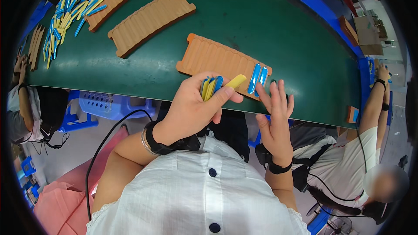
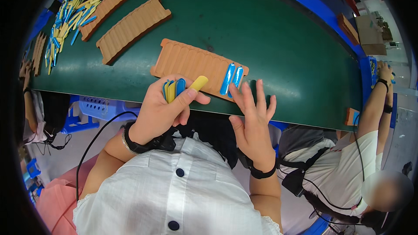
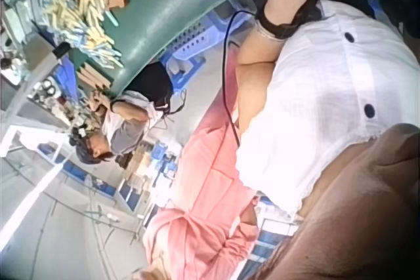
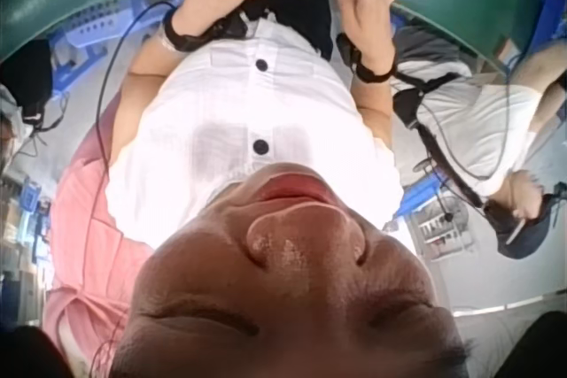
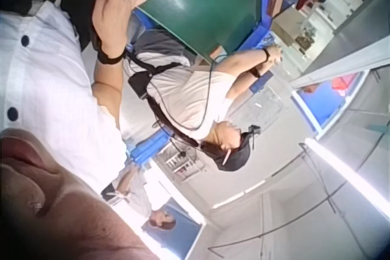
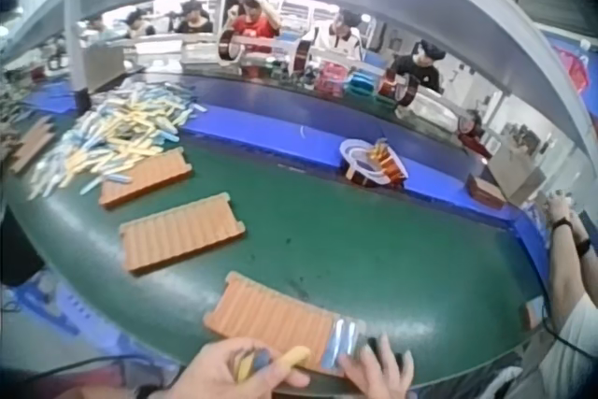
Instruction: The recorder is assembling small colored strips into a base and applying tape over them at a factory workbench.
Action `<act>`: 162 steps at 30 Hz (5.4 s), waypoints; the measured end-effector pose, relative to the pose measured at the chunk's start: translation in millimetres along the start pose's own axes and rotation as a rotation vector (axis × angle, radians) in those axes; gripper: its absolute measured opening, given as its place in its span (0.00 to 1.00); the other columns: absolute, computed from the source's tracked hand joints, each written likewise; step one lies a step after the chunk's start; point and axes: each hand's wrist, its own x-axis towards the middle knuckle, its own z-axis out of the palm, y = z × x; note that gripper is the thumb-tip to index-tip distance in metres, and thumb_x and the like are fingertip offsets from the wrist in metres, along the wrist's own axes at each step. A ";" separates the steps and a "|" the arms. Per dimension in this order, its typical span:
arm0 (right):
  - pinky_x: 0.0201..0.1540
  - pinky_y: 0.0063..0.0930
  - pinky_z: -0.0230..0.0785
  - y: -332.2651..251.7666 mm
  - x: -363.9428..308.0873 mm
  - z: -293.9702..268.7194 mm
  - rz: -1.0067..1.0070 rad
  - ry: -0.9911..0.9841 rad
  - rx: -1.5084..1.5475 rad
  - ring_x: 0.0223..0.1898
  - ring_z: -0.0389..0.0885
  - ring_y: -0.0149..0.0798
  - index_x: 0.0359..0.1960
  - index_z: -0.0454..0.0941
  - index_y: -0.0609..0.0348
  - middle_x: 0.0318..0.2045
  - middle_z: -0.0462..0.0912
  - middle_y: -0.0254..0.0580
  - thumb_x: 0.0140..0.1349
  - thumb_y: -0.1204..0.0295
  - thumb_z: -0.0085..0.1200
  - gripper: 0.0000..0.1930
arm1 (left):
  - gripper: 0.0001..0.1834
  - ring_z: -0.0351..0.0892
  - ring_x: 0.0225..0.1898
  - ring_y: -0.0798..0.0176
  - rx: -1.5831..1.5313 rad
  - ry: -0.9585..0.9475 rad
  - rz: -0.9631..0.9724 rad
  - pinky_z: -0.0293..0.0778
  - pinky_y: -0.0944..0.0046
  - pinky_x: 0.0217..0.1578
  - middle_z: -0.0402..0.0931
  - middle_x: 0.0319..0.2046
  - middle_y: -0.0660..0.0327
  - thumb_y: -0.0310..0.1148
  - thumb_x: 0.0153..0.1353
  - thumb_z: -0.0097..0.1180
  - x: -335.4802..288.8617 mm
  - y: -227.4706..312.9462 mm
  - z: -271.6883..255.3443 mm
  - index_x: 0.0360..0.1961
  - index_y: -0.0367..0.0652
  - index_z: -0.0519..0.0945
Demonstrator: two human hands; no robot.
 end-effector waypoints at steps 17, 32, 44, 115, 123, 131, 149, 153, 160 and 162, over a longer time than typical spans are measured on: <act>0.63 0.47 0.51 -29.4 22.6 -8.9 -0.226 0.498 -0.080 0.56 0.75 0.40 0.33 0.87 0.43 0.40 0.88 0.21 0.52 0.67 0.70 0.07 | 0.11 0.76 0.26 0.70 0.187 -0.018 0.251 0.70 0.68 0.25 0.83 0.33 0.61 0.30 0.69 0.58 1.5 -4.1 0.7 0.49 0.36 0.80; 0.60 0.48 0.54 -37.8 19.6 -11.9 -0.361 0.336 -0.027 0.50 0.74 0.39 0.31 0.88 0.40 0.37 0.86 0.19 0.46 0.59 0.73 0.11 | 0.18 0.77 0.33 0.67 -0.318 -0.351 -0.203 0.73 0.67 0.30 0.79 0.42 0.56 0.32 0.71 0.54 4.8 2.8 -18.2 0.58 0.33 0.74; 0.65 0.59 0.41 -33.1 41.2 1.4 -0.084 0.331 -0.440 0.61 0.72 0.49 0.38 0.86 0.45 0.40 0.86 0.22 0.53 0.63 0.68 0.11 | 0.20 0.88 0.36 0.60 -0.174 -0.187 -0.185 0.85 0.67 0.31 0.83 0.41 0.49 0.32 0.68 0.60 -3.1 18.9 -7.5 0.54 0.30 0.73; 0.65 0.48 0.54 -50.2 48.2 -1.5 0.007 0.354 0.075 0.60 0.74 0.47 0.42 0.83 0.53 0.41 0.87 0.36 0.58 0.71 0.66 0.10 | 0.16 0.87 0.31 0.64 0.098 -0.151 -0.117 0.82 0.71 0.26 0.85 0.39 0.52 0.28 0.68 0.58 1.6 5.8 -0.8 0.53 0.31 0.72; 0.59 0.39 0.64 -28.1 73.6 -13.9 0.262 0.323 0.710 0.49 0.79 0.42 0.36 0.84 0.56 0.29 0.84 0.29 0.54 0.75 0.68 0.08 | 0.17 0.88 0.33 0.56 -0.121 0.036 -0.010 0.85 0.65 0.26 0.82 0.47 0.47 0.31 0.71 0.55 -5.0 1.0 -10.7 0.55 0.32 0.68; 0.60 0.46 0.50 -25.8 92.6 -4.9 -0.161 0.263 -0.383 0.55 0.71 0.46 0.39 0.84 0.46 0.40 0.86 0.27 0.55 0.70 0.66 0.10 | 0.18 0.88 0.31 0.57 -0.121 0.034 -0.037 0.83 0.67 0.24 0.83 0.40 0.47 0.31 0.70 0.56 -8.8 1.5 -15.1 0.54 0.33 0.68; 0.46 0.26 0.71 -48.5 60.3 -1.4 0.250 0.218 0.853 0.41 0.78 0.28 0.41 0.76 0.61 0.35 0.83 0.37 0.62 0.78 0.63 0.09 | 0.21 0.85 0.31 0.63 -0.402 -0.191 -0.105 0.85 0.65 0.26 0.83 0.42 0.48 0.38 0.72 0.55 -5.7 5.5 -17.9 0.54 0.30 0.75; 0.46 0.24 0.73 -61.3 47.0 -2.0 0.224 0.133 0.839 0.38 0.83 0.29 0.44 0.72 0.64 0.33 0.85 0.39 0.61 0.82 0.61 0.13 | 0.18 0.83 0.28 0.66 -0.336 -0.153 0.036 0.82 0.68 0.23 0.83 0.38 0.52 0.36 0.71 0.56 -3.6 -7.0 -18.1 0.51 0.30 0.77; 0.46 0.29 0.73 -62.3 39.5 8.6 0.227 0.101 0.546 0.37 0.84 0.36 0.43 0.78 0.61 0.34 0.86 0.39 0.57 0.73 0.69 0.15 | 0.12 0.67 0.18 0.72 -0.094 -0.057 0.035 0.61 0.73 0.19 0.78 0.28 0.63 0.33 0.70 0.58 -4.9 -1.6 -16.9 0.43 0.32 0.81; 0.44 0.31 0.72 -66.3 47.2 1.0 -0.018 0.251 0.266 0.36 0.83 0.39 0.43 0.81 0.60 0.33 0.86 0.37 0.53 0.70 0.71 0.17 | 0.10 0.68 0.20 0.71 0.035 -0.026 0.046 0.63 0.71 0.21 0.77 0.28 0.63 0.32 0.69 0.59 -3.8 -4.9 -16.8 0.41 0.34 0.82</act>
